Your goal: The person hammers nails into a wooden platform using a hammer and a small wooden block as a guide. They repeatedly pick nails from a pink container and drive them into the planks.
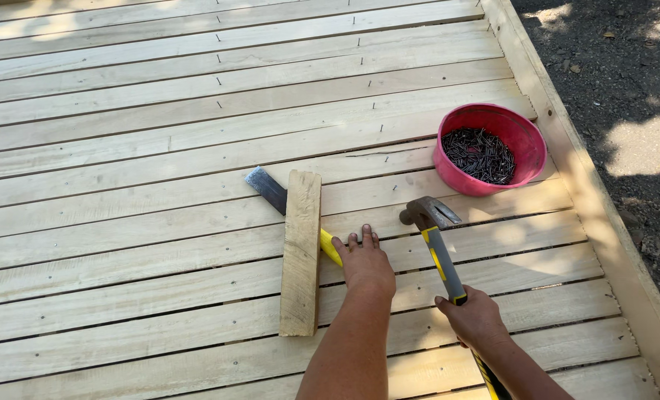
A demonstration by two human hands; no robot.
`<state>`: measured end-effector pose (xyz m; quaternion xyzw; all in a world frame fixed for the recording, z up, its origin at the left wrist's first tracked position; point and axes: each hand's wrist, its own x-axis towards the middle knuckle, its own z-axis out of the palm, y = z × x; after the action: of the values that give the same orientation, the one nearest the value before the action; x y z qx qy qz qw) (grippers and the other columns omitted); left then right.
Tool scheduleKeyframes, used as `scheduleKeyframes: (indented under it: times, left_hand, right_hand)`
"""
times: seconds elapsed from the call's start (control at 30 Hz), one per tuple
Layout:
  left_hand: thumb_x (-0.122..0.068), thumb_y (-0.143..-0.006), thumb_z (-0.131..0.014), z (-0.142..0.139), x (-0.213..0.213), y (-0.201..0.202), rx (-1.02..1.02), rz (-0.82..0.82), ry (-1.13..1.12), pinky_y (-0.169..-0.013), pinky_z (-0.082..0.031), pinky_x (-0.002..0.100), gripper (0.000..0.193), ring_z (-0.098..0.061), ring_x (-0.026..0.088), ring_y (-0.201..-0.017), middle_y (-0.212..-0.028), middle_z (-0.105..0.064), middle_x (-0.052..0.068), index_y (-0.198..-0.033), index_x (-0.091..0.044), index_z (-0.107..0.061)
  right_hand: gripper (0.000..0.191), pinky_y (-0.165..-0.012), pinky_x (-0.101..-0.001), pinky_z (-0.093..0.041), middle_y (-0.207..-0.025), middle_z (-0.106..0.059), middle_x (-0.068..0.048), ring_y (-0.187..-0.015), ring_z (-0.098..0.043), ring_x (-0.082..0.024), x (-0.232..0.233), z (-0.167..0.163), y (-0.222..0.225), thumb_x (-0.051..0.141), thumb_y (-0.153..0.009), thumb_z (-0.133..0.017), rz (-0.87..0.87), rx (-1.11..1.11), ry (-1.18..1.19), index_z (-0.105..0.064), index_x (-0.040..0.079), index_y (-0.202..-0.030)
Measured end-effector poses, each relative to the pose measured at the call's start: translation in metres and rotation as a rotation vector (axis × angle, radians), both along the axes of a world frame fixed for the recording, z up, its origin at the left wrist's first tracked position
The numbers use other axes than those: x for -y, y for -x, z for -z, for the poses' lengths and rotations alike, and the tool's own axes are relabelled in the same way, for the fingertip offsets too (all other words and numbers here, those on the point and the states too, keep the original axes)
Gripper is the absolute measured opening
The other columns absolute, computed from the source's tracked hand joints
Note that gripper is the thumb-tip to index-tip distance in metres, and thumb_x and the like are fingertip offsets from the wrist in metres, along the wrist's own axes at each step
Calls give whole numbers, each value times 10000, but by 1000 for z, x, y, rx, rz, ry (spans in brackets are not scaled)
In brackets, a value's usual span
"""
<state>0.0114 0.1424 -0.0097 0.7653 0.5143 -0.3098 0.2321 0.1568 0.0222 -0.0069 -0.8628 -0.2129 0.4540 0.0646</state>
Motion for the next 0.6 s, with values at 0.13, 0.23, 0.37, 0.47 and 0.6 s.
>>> scheduleKeyframes:
  times: [0.13,0.23,0.37,0.47,0.6]
  left_hand:
    - [-222,-1022,-447,-1,3,0,-21,36,-9,-1228,-41,682,740,-104,316,-1578,-1741,47,59,-1645,-81,-72]
    - [-211,-1012,-469,-2,4,1,-17,22,3,-1225,-32,671,768,-89,319,-1580,-1739,41,67,-1648,-69,-63]
    - [-213,-1015,-461,-3,2,1,-45,40,27,-1228,-28,665,771,-90,303,-1580,-1738,47,60,-1649,-81,-43]
    - [-220,-1019,-450,-2,0,0,-30,8,12,-1237,-18,667,752,-93,299,-1584,-1740,38,43,-1648,-93,-58]
    - [-218,-1002,-484,0,1,0,-26,24,17,-1230,-25,675,784,-102,312,-1581,-1747,48,53,-1653,-92,-65]
  right_hand:
    - [410,-527,-373,-532,-597,-576,-91,-484,-562,-173,-1,-17,-10,372,-916,-736,-3,3,-111,-674,50,-1163]
    - [375,-593,-406,-528,-618,-579,-89,-554,-559,-191,7,-26,-13,366,-906,-743,17,25,-325,-703,19,-1040]
    - [376,-756,-385,-560,-740,-703,-82,-715,-667,-173,10,-16,1,395,-910,-732,-84,133,-321,-731,25,-974]
    - [372,-789,-380,-568,-821,-726,-88,-743,-696,-186,-2,-5,6,401,-910,-732,-172,128,-95,-707,82,-1098]
    - [417,-757,-424,-596,-828,-736,-124,-724,-685,-230,-6,-7,-1,393,-885,-749,-132,58,-92,-695,99,-1176]
